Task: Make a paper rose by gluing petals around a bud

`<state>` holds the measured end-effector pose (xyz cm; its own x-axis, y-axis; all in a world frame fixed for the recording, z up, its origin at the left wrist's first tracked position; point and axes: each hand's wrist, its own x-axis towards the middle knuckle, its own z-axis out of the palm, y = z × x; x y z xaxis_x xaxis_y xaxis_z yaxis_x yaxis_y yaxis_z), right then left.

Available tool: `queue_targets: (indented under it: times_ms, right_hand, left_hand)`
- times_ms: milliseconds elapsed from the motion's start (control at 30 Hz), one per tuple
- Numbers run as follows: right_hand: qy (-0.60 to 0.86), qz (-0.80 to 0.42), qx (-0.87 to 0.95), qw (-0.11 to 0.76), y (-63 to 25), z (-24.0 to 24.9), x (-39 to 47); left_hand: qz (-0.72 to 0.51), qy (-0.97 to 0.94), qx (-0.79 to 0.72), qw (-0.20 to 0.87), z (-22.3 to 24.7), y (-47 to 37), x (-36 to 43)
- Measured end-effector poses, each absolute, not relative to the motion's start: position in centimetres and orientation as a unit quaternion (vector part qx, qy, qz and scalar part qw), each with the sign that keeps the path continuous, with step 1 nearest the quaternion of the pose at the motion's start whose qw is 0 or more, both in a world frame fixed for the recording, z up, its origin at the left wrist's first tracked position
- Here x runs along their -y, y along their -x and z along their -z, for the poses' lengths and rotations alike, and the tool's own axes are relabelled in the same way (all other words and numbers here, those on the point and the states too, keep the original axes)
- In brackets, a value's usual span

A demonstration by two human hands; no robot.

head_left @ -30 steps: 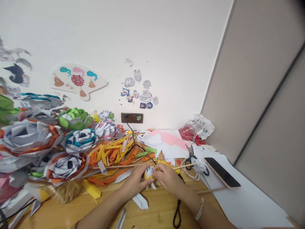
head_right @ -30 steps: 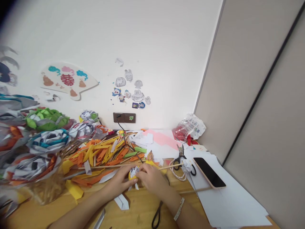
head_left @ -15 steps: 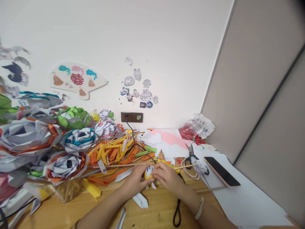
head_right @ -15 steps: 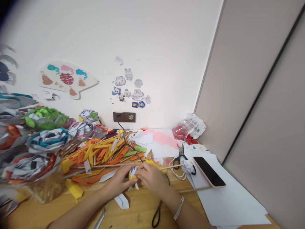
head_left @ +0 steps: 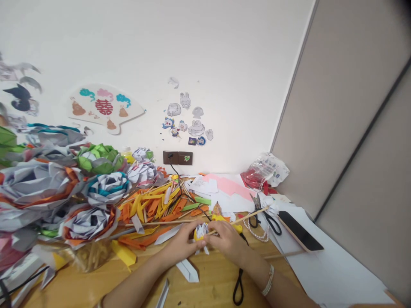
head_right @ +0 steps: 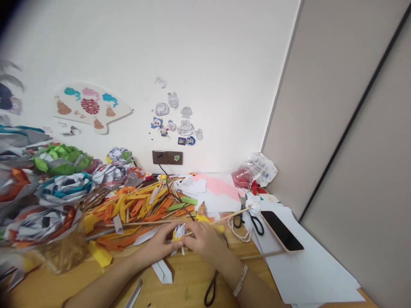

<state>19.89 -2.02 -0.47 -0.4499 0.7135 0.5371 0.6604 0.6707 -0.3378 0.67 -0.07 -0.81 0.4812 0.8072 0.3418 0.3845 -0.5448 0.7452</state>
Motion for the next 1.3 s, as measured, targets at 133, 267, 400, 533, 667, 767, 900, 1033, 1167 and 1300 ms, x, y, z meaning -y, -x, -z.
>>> queue_targets:
  times_ms: [133, 267, 400, 533, 667, 767, 900, 1033, 1167, 1300]
  right_hand:
    - [0.373, -0.012, 0.859, 0.351, -20.2, 0.8, 1.9]
    - [0.362, -0.025, 0.856, 0.368, -20.2, 0.4, 2.2]
    - [0.372, -0.049, 0.853, 0.362, -20.0, -0.2, 2.6]
    - [0.36, -0.014, 0.86, 0.362, -20.0, -0.1, 2.4]
    - [0.303, 0.12, 0.879, 0.347, -20.5, 0.0, 2.0]
    - [0.305, 0.149, 0.874, 0.349, -20.8, -0.3, 2.0]
    - [0.317, 0.111, 0.878, 0.342, -20.6, -0.2, 2.1]
    - [0.309, 0.089, 0.885, 0.339, -20.2, 0.1, 2.0]
    - [0.314, 0.064, 0.887, 0.331, -19.9, -0.3, 2.2]
    - [0.345, 0.035, 0.886, 0.309, -19.7, -0.9, 2.5]
  left_hand:
    - [-0.354, -0.788, -0.324, 0.385, 0.7, -0.6, -0.2]
    - [-0.344, -0.788, -0.312, 0.405, 0.1, -0.6, -0.1]
    - [-0.328, -0.791, -0.335, 0.394, -0.6, -0.5, 0.3]
    - [-0.321, -0.785, -0.364, 0.385, -0.6, -0.4, 0.5]
    - [-0.314, -0.782, -0.399, 0.362, -0.7, -0.6, 0.8]
    - [-0.311, -0.784, -0.424, 0.33, -0.6, -0.6, 1.0]
    - [-0.324, -0.795, -0.426, 0.287, 0.1, -0.4, 0.9]
    - [-0.339, -0.804, -0.417, 0.253, 0.9, -0.4, 0.6]
    - [-0.34, -0.818, -0.401, 0.235, 0.7, -0.6, 0.7]
    - [-0.327, -0.834, -0.381, 0.227, 0.0, -0.7, 0.9]
